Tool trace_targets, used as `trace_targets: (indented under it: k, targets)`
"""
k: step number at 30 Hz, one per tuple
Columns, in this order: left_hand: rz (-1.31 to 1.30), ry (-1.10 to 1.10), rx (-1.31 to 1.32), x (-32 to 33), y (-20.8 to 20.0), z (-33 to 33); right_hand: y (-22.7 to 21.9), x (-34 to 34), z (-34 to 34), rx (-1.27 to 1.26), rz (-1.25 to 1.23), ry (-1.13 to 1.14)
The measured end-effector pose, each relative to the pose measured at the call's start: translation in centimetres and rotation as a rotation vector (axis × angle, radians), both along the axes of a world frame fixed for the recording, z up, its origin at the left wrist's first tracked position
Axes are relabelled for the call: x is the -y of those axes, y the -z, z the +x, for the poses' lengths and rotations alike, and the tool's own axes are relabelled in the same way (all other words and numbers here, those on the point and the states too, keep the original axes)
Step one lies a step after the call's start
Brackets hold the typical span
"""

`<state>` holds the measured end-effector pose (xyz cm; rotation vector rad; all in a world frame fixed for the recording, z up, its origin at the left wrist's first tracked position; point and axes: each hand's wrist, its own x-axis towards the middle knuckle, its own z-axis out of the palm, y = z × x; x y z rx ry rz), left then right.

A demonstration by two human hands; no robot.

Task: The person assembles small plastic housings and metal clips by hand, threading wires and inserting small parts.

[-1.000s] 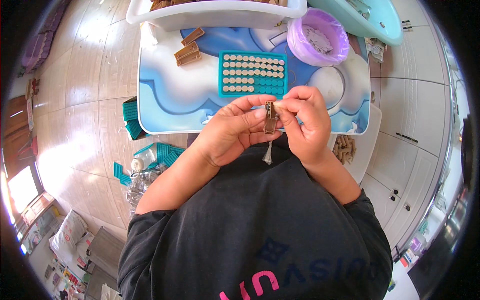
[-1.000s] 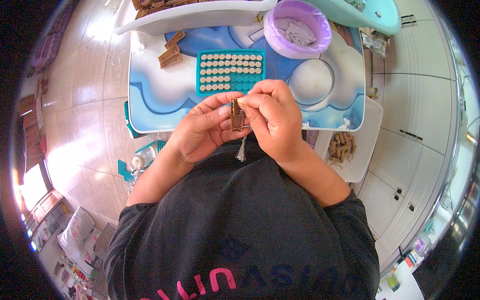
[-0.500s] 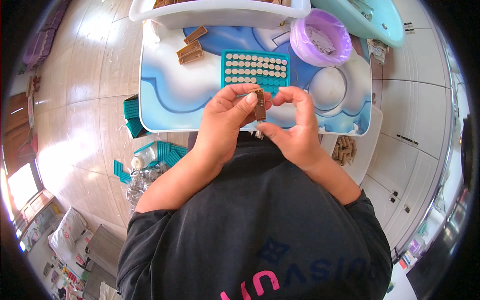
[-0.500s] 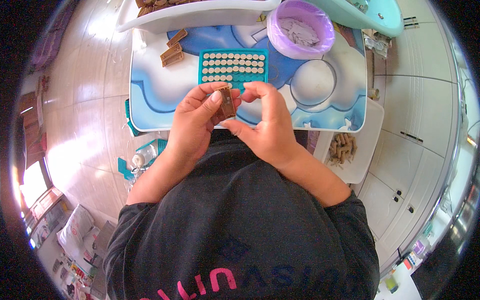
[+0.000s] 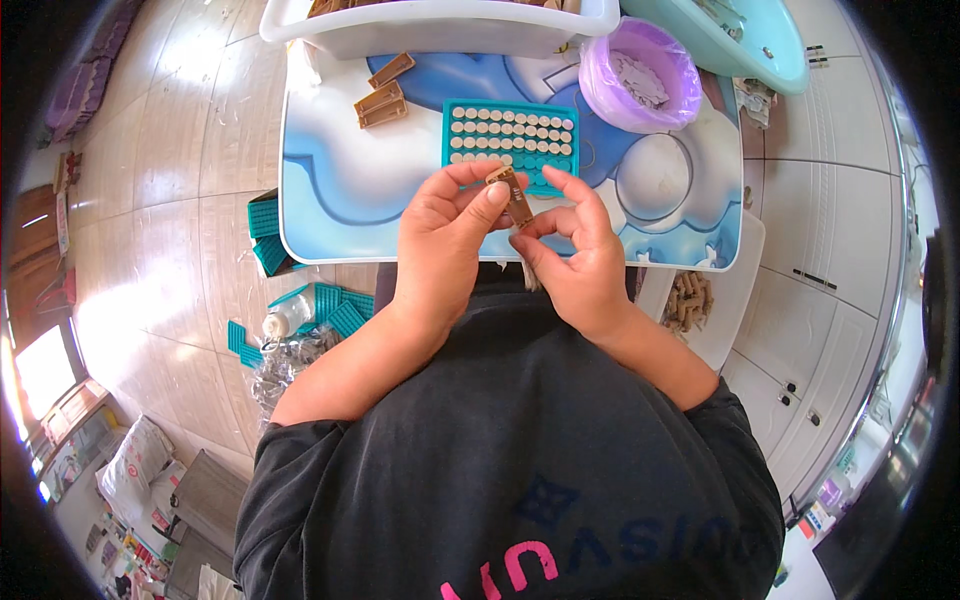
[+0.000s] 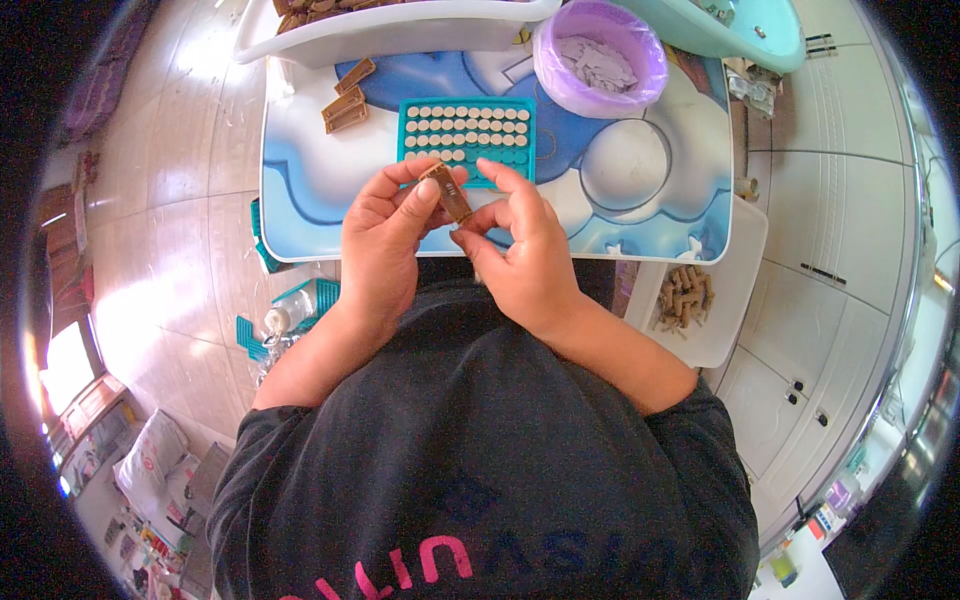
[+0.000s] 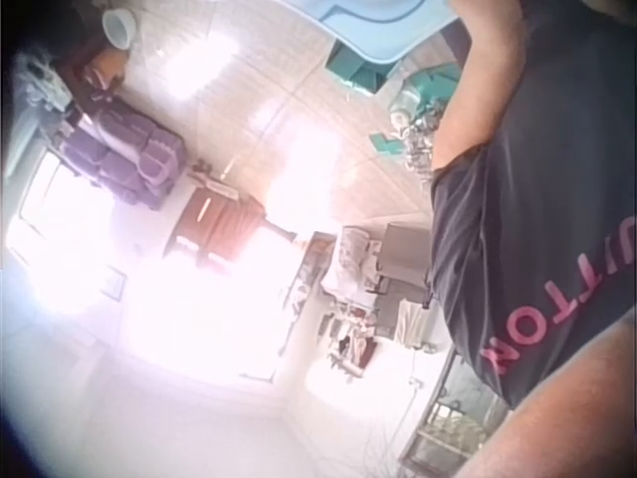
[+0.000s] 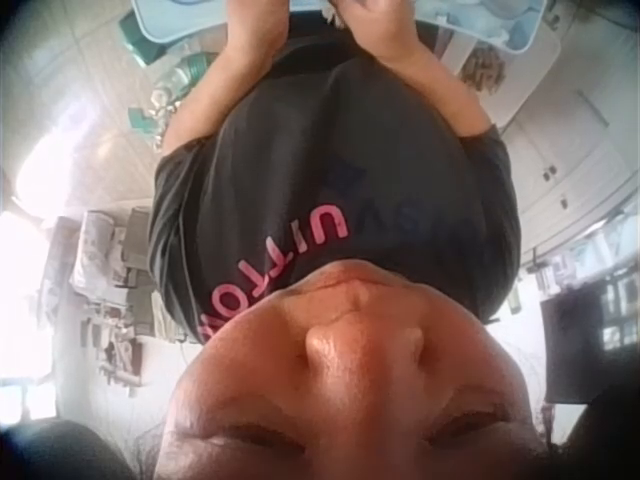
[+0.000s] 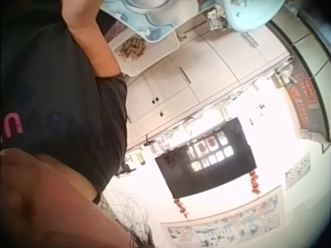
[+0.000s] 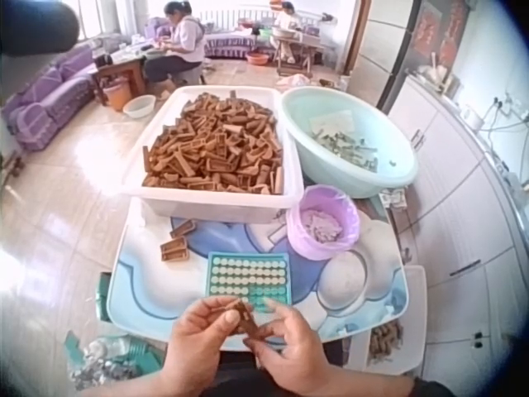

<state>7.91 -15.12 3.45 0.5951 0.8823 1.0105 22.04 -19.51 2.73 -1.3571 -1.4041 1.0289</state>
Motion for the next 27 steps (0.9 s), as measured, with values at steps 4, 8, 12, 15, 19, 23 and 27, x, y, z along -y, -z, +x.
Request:
trace_targets:
  k: [4,8,12,15,19,23,27]
  targets:
    - [0.066,0.010,-0.104,-0.1,0.7,-0.1,-0.9,0.2,0.4,0.109,0.038,0.021]
    - [0.085,-0.001,-0.114,-0.1,0.7,-0.1,-0.4,0.2,0.9,0.227,0.096,-0.010]
    - [0.056,-0.005,-0.066,0.0,0.6,0.1,-0.2,0.3,0.2,0.132,0.020,0.061]
    - [0.063,-0.002,-0.076,0.0,0.4,0.0,-0.1,0.2,0.2,0.149,0.051,0.041]
    - [0.050,0.011,-0.101,-0.1,0.1,-0.1,-0.2,0.0,0.2,0.141,0.061,0.043]
    - [0.038,0.014,-0.076,-0.2,0.2,0.0,-0.4,-0.2,0.3,0.133,0.005,0.000]
    - [0.012,0.031,-0.079,-0.3,0.1,-0.2,-1.3,-0.9,0.7,0.259,0.180,0.003]
